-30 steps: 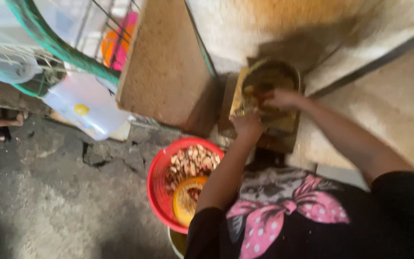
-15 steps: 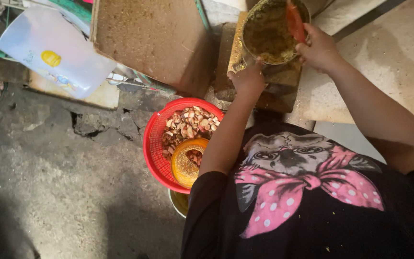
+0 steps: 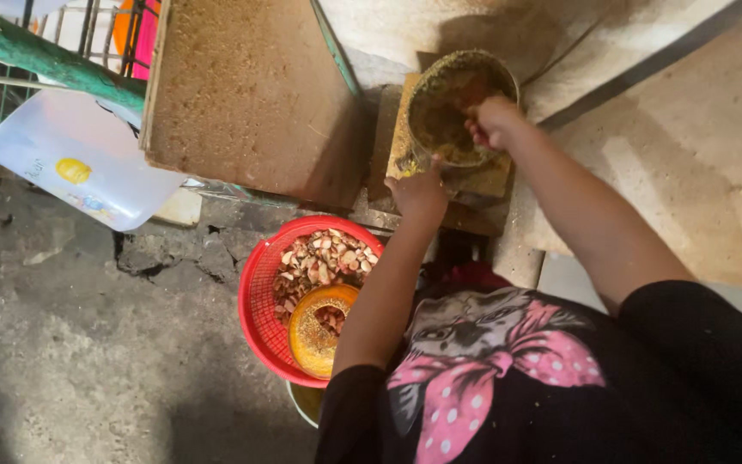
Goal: The person transfers nut pieces from a red basket into a yellow bowl, then uses a red spatula to scrape a yellow paste from a metal container into a white bucket. The person repeats this scraping and transferring process multiple times.
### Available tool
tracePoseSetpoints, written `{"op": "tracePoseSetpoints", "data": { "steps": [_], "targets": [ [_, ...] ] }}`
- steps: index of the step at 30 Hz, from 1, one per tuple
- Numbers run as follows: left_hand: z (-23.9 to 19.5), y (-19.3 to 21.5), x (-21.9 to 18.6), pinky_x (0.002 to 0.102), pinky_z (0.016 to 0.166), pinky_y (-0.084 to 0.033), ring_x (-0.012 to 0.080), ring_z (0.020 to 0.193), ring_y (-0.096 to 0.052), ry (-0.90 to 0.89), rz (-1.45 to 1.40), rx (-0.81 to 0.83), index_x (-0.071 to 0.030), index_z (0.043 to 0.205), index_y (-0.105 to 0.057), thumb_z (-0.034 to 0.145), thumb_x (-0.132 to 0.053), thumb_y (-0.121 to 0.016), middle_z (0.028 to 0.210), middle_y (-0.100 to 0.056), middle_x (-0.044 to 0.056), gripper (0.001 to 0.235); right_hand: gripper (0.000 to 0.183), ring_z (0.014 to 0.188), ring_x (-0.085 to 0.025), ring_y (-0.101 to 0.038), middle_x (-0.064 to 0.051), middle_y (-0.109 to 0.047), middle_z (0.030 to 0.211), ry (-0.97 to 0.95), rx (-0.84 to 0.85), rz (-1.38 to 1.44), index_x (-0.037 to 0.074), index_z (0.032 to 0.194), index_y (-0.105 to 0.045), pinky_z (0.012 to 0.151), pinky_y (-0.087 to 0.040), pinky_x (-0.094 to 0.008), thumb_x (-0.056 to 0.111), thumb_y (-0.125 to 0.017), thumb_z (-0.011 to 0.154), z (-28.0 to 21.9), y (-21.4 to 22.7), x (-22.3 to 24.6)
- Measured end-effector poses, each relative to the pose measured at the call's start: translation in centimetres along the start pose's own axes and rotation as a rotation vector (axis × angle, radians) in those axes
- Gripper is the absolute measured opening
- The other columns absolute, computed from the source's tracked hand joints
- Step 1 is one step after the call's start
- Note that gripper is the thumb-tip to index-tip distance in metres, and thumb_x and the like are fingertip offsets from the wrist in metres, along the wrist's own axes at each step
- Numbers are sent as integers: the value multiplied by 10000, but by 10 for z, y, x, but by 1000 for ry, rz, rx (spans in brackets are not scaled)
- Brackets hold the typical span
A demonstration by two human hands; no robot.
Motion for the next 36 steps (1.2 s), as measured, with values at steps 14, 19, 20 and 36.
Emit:
{"op": "tracePoseSetpoints", "data": {
  "steps": [14,19,20,36],
  "targets": [
    [-8,1,0,686,1085,-295,299,941,-742,-1,-21,-120,-314,1549,-423,967,-342,-577,1027,-770,82,603,631,588,-18,-475,182,-466,909,66,518,-879,209,1566,-499,406,-351,-283,140,-621,951,-92,-49,17],
    [-1,7,-4,694,1078,-296,269,903,-754,-19,-6,-181,-339,1539,-439,982,-300,-565,1008,-777,53,573,608,587,-143,-543,-135,-708,877,165,163,-1000,212,1593,-434,502,-431,-309,292,-624,1021,-137,-11,74],
    [-1,4,-4,687,1075,-295,269,898,-754,-11,-8,-152,-345,1549,-421,984,-302,-559,1005,-778,52,584,599,625,-160,-621,-161,-713,900,235,99,-1045,188,1591,-419,524,-484,-321,282,-611,1032,-142,-7,78],
    [7,2,0,712,1069,-272,303,936,-741,-12,-92,-178,-332,1527,-437,953,-280,-546,1230,-716,13,587,283,963,-332,-749,-192,-767,1104,269,-223,-1948,45,1095,-785,743,-630,-483,212,-607,952,-178,-12,48]
  ]
}}
Point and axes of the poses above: each hand's wrist, its own z-axis towards the middle knuckle, its own y-axis out of the back of the hand, x = y × z, the point moved 6 cm from there along z, towards the middle knuckle
